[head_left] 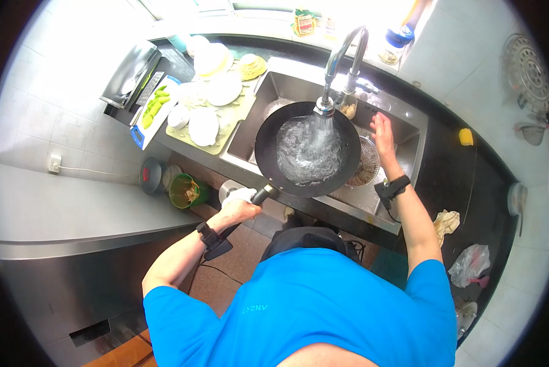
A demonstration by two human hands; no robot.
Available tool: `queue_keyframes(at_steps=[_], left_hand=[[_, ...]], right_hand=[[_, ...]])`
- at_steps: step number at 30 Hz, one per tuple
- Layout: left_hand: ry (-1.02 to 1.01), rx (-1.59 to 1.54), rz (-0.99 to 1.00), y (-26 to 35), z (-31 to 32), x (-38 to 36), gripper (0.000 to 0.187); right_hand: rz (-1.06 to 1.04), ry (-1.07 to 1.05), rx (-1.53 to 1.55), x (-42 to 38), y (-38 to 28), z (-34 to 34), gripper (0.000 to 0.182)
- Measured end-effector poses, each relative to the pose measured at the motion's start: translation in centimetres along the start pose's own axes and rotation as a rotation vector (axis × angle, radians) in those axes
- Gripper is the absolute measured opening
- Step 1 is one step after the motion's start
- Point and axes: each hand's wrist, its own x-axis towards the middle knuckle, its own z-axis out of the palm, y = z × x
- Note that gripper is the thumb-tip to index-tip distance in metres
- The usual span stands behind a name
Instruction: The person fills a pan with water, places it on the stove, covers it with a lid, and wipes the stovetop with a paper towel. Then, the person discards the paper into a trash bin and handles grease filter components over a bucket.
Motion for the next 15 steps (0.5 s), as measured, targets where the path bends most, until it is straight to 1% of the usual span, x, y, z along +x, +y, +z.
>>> queue_keyframes(at_steps=[1,3,4,9,11,15], left_hand=[[0.006,0.021,-0.011,0.3,-0.1,-0.1,0.016],[0.014,0.043,-0.021,0.4,-0.1,-0.1,0.017],[0.007,0.014,-0.021,0.1,0.0,-0.1,0.017],[0.014,-0.004,-0.015,-0.1,0.2,0.0,0.017],[-0.014,0.004,-0.035,0.1,0.0,0.1,0.017],[-0.021,-0.01,-0.041,0.7,-0.4,-0.2,0.014]], right_hand=[[-0.002,0.0,0.001,1.3,0.2,-0.1,0.066],[-0.072,0.06,-0.007,3.6,0.0,-0.2,0.07],[-0.066,0.028,0.021,4.4,-0.3,-0.4,0.076],[-0.053,-0.055,0.132,5.1,-3.2,-0.4,0.084],[-0.046,-0.1,0.187,5.3,-4.2,-0.1,0.088],[-0.036,-0.133,0.193,6.4,-3.8,0.3,0.09]])
